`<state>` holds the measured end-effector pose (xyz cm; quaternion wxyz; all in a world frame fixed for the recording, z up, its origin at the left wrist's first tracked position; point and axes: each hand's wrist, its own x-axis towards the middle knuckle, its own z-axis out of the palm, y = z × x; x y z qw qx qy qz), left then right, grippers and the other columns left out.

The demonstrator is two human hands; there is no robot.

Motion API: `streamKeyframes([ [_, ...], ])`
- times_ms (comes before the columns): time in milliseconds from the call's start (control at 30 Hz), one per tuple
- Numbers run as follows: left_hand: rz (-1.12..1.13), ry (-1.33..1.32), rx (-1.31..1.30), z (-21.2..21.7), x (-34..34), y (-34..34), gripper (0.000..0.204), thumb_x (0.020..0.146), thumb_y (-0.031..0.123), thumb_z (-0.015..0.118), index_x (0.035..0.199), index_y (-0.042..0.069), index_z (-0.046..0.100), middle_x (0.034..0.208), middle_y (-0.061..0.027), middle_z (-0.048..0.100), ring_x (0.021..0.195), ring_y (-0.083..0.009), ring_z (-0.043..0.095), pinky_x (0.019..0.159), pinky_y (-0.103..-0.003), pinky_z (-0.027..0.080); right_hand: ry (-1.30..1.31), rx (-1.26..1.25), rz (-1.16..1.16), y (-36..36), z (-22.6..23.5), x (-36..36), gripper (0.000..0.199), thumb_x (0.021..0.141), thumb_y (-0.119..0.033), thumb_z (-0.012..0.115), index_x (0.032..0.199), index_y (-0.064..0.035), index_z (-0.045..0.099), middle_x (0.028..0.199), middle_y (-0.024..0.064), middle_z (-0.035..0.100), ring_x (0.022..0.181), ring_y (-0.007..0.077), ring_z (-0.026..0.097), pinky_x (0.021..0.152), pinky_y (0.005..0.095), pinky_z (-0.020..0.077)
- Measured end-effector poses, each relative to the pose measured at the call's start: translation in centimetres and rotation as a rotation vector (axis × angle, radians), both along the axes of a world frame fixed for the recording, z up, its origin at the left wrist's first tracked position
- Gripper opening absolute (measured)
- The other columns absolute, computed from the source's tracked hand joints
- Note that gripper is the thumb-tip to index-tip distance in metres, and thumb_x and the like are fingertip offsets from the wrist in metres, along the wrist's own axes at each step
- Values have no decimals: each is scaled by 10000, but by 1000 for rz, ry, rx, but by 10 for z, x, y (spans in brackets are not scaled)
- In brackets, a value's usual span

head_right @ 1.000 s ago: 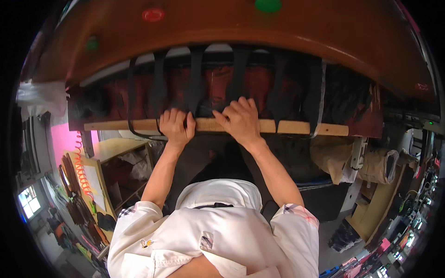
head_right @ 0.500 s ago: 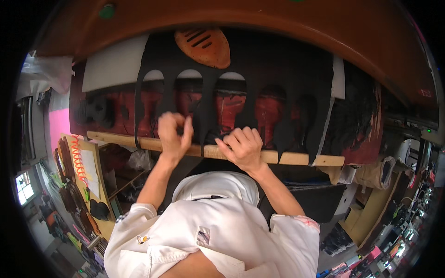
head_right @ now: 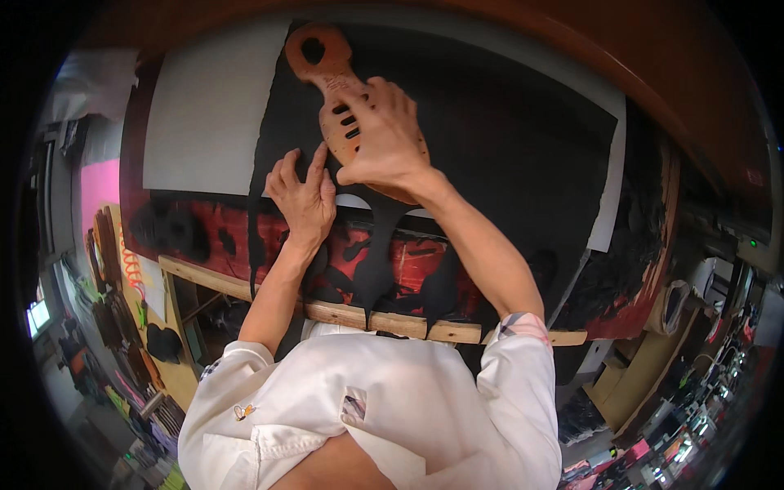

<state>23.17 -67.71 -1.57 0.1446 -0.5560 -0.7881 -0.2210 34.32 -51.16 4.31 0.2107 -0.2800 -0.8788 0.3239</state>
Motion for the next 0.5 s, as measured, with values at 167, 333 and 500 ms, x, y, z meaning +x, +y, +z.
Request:
streamKeyframes([
  [167,-48,-87,-44,37,5,8,382,900,221,638,1268,115,632,1246,-129,526,1161,-330,450,1006,-468,316,315,-884,-8,28,24,19,1090,382,-188,731,1418,28,472,1308,185,569,1266,317,515,1128,344,343],
  [333,-67,-1774,327,55,23,68,382,982,255,639,1232,-31,597,922,-34,611,740,-81,555,665,-234,451,317,-982,13,29,25,17,1051,398,-159,734,1395,59,479,1266,188,592,1219,296,546,1114,324,356],
  [500,-107,-1787,489,51,28,71,343,973,165,649,1240,-42,590,805,1,610,668,-71,551,629,-216,444,340,-1094,5,34,25,17,1035,393,-134,706,1392,35,495,1253,178,599,1218,297,548,1119,331,357],
])
